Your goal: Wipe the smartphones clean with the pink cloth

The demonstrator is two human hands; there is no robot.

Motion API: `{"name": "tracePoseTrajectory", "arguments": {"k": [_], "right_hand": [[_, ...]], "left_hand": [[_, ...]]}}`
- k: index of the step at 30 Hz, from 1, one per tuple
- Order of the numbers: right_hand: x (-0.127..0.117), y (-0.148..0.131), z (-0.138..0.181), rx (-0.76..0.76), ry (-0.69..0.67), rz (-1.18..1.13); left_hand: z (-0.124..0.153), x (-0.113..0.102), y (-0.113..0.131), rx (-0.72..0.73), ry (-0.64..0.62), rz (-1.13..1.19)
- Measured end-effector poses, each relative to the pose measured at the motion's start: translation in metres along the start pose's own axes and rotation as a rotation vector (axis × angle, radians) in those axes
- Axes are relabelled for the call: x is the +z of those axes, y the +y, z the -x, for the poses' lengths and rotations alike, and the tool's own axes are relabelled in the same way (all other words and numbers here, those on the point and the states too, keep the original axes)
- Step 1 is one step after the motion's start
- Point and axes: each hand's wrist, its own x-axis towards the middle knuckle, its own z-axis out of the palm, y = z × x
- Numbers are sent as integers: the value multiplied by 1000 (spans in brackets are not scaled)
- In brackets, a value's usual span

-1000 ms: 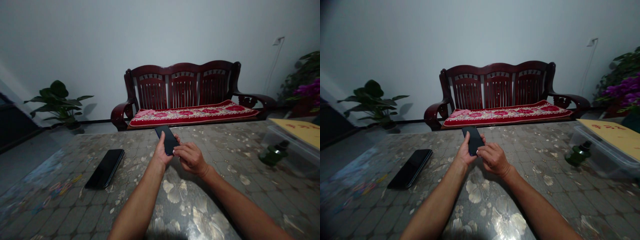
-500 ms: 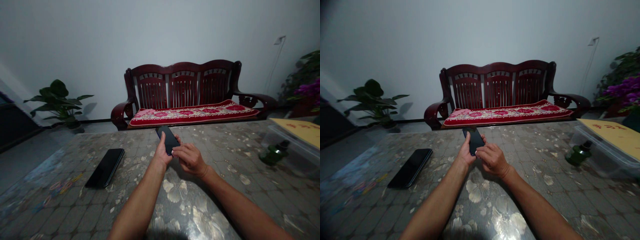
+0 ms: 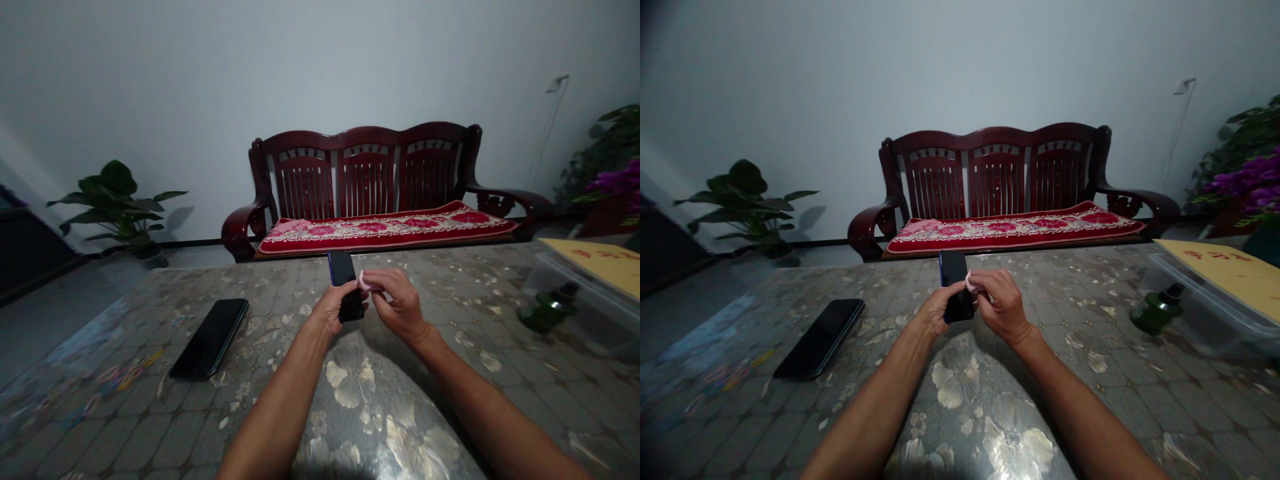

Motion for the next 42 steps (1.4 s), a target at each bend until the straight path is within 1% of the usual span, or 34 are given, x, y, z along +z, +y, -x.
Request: {"name": "tracePoseTrajectory", "arguments": {"k": [3, 5, 9, 12, 14, 18, 21, 24, 27, 29, 32, 35, 37, 40, 42], "right_hand": [[0, -7, -4, -9, -16, -5], [0, -10, -7, -16, -62, -15], [0, -14, -10, -30, -176, -30], [-1, -11, -9, -77, -243, 26], [-3, -8, -8, -116, -254, 86], [-6, -4, -8, -120, -195, 171], [-7, -5, -10, -72, -123, 138], [-9, -7, -12, 20, 1, 94], [-12, -8, -14, 105, 99, 69], [-14, -9, -16, 115, 114, 48], [-15, -13, -18, 77, 90, 6], [-17, -14, -19, 58, 60, -29], [-18, -11, -19, 84, 55, -27], [-23, -5, -20, 162, 113, -7], [-26, -4, -21, 181, 150, -17]], "left_hand": [[2, 2, -6, 35, -18, -89], [5, 6, -9, 64, -16, -167], [15, 19, -12, 119, -56, -293], [21, 27, -13, 207, -65, -336], [21, 29, -15, 235, -69, -374], [15, 26, -19, 183, -57, -492], [13, 22, -21, 163, -55, -527], [14, 20, -20, 179, -72, -540], [15, 19, -17, 246, -97, -564], [14, 18, -17, 317, -100, -572], [10, 16, -19, 406, -79, -593], [7, 12, -22, 444, -55, -595], [7, 10, -22, 469, -50, -599], [9, 6, -22, 528, -67, -644], [11, 6, -21, 562, -83, -663]]}}
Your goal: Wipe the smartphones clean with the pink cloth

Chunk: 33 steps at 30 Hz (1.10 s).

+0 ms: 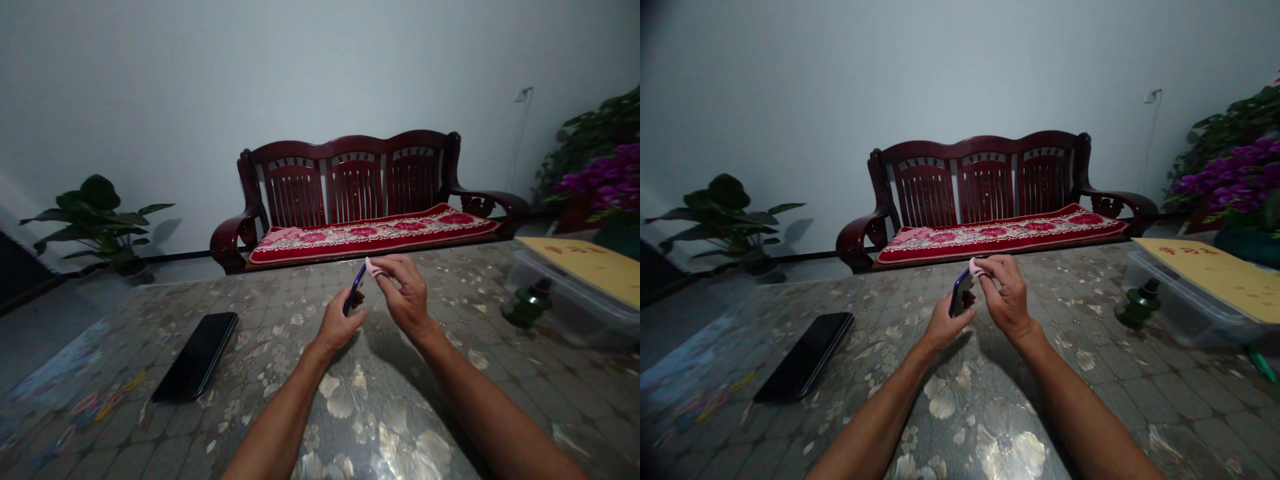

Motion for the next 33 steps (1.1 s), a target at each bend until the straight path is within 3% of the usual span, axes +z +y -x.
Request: {"name": "tracePoseTrajectory", "arguments": {"k": [7, 12, 18, 23, 28, 33], "right_hand": [[-4, -10, -2, -125, -93, -91], [-5, -2, -3, -46, -54, 3], [-5, -7, -2, -165, -116, -13], [-5, -2, -3, -92, -75, 48], [-5, 4, -5, -81, -22, 70], [1, 4, -2, -111, -97, 74]], "left_hand": [[2, -1, 1, 25, -19, 18], [4, -2, 1, 38, -26, 0], [3, -2, 1, 31, 1, 32], [3, -4, 1, 37, 14, 46], [2, -1, 1, -118, -55, 310], [5, -1, 2, -350, -134, 637]]}}
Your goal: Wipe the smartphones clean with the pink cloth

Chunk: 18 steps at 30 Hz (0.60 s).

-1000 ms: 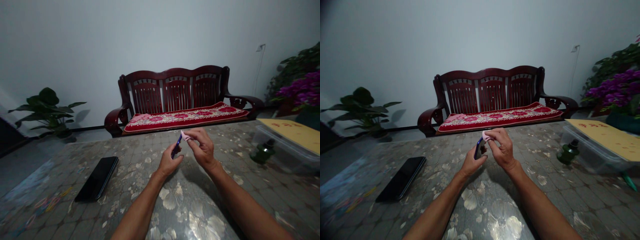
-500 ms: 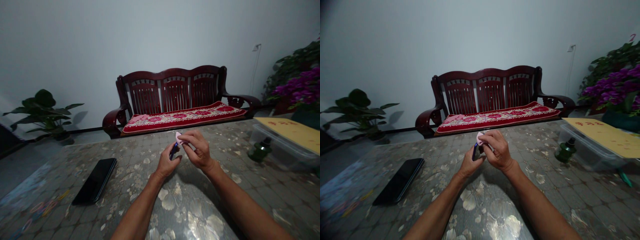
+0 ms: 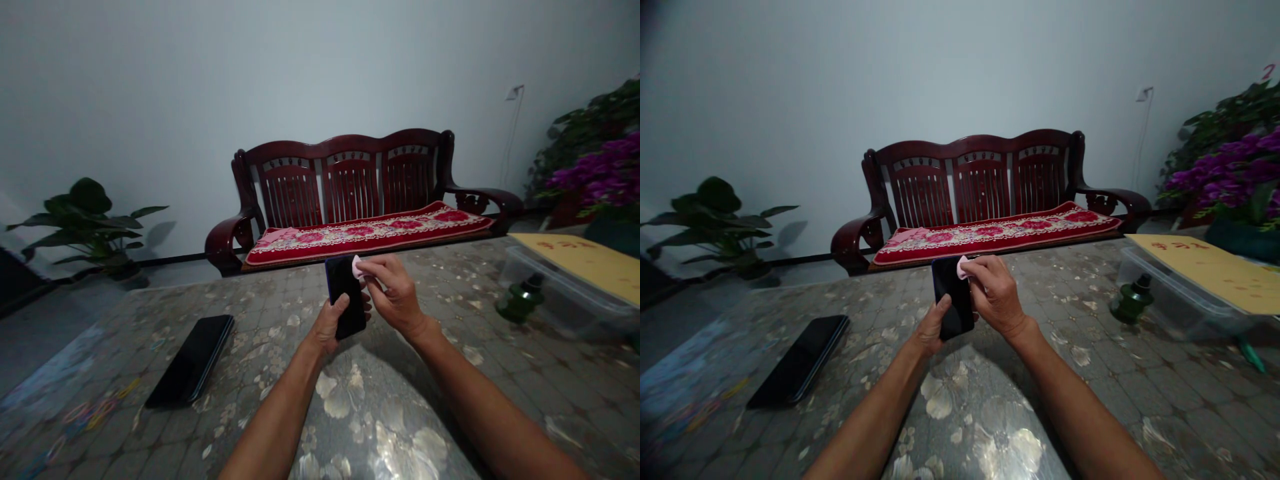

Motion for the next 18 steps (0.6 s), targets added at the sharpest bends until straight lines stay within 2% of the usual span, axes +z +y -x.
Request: {"name": "tracePoseTrajectory", "arguments": {"k": [10, 14, 16, 18], "right_hand": [[8, -1, 8, -150, -227, 131], [9, -5, 9, -211, -379, 103], [8, -1, 9, -167, -416, 131], [4, 8, 9, -36, -418, 206]], "left_hand": [[-1, 5, -1, -148, 71, 179], [-5, 1, 4, -158, 98, 204], [-7, -4, 7, -141, 102, 212], [-8, -9, 11, -114, 85, 212]]}}
